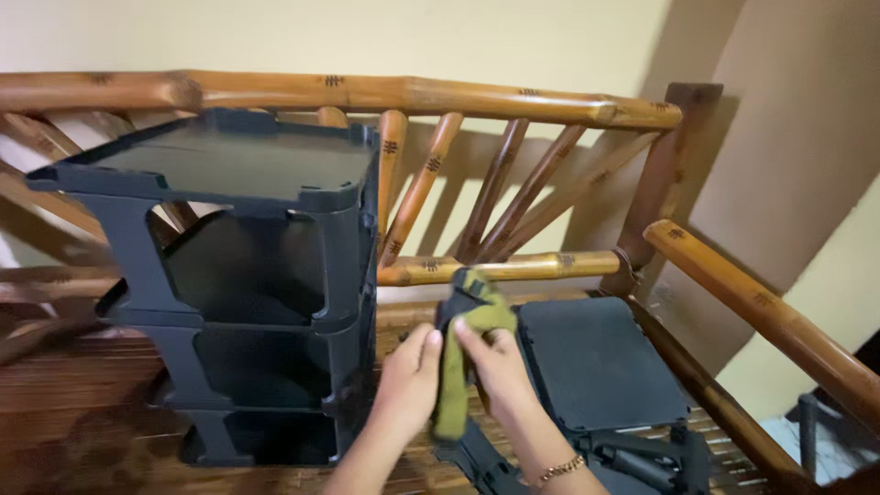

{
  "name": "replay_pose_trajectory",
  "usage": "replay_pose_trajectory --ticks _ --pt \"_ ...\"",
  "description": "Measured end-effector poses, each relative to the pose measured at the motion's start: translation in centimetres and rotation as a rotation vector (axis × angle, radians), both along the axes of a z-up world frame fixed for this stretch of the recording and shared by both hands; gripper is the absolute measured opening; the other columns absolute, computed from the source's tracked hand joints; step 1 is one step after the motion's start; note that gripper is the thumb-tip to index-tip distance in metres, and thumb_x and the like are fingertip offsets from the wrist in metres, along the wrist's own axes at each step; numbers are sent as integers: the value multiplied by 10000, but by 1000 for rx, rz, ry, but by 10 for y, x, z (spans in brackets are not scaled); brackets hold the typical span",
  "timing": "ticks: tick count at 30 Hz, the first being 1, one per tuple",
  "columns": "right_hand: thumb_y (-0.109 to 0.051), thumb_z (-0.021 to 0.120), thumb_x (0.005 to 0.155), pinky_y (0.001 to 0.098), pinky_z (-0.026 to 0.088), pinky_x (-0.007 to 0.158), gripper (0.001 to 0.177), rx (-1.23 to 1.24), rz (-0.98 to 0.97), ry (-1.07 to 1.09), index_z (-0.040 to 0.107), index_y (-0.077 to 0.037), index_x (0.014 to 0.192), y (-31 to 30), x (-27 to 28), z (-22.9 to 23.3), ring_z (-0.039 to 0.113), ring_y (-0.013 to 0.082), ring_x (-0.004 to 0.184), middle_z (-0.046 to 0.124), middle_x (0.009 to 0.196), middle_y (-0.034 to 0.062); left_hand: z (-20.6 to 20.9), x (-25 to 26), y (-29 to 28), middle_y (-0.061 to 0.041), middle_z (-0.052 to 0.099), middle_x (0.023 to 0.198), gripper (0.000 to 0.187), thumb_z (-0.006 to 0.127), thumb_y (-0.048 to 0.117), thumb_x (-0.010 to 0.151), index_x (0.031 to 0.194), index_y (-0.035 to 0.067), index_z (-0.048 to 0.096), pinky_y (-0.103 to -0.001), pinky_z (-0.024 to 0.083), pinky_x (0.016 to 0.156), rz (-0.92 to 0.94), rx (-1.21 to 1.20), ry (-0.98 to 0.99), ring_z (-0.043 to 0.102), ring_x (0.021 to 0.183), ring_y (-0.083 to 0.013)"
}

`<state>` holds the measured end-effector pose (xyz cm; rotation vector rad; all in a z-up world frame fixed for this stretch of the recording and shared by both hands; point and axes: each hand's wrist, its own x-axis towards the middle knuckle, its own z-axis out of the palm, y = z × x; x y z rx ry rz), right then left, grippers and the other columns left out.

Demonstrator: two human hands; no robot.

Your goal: The person wipes and assembles a black plastic shelving unit using a cloth. They attach shelves and vertical supports, then secure the structure with corner pieces.

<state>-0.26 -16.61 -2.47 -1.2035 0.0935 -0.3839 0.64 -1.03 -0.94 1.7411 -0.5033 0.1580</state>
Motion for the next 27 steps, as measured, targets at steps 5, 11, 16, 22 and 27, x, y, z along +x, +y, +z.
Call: replay_pose_trajectory --ticks 5,11,16,22,27 --pt "-186 749 914 311 565 703 326 -28 -299 -155 701 40 1143 6 -2 29 696 172 829 754 988 64 14 -21 -17 -249 674 985 341 461 339 1036 1074 40 621 -445 531 833 20 73 31 661 948 -429" --pt "-227 824 818 440 539 880 399 -1081 -428 -143 711 -66 1165 -3 -28 65 676 287 1029 748 1111 149 23 -14 15 -238 704 976 318 475 320 1013 1077 77 669 -482 522 831 -2 260 49 659 1005 -434" --pt "-75 813 675 696 148 1145 585 -1551 -241 -345 623 7 1222 8 -41 74 245 503 1435 412 1481 325 28 -12 24 -239 711 1000 341 459 295 1013 1135 65 678 -503 495 872 110 336 0 648 1027 -438" --pt "12 743 649 572 302 1174 513 -1609 -565 -265 682 -38 1156 17 -27 60 502 349 1366 608 1367 149 48 -23 26 -228 743 900 382 496 291 1044 1381 135 585 -464 573 804 49 278 373 764 824 -406" --pt "-125 838 684 457 507 950 356 -958 -483 -192 703 -25 999 -1 -25 66 619 301 1067 638 1092 95 58 -41 24 -218 746 840 405 517 202 971 1352 131 638 -429 558 768 -1 273 82 761 814 -331"
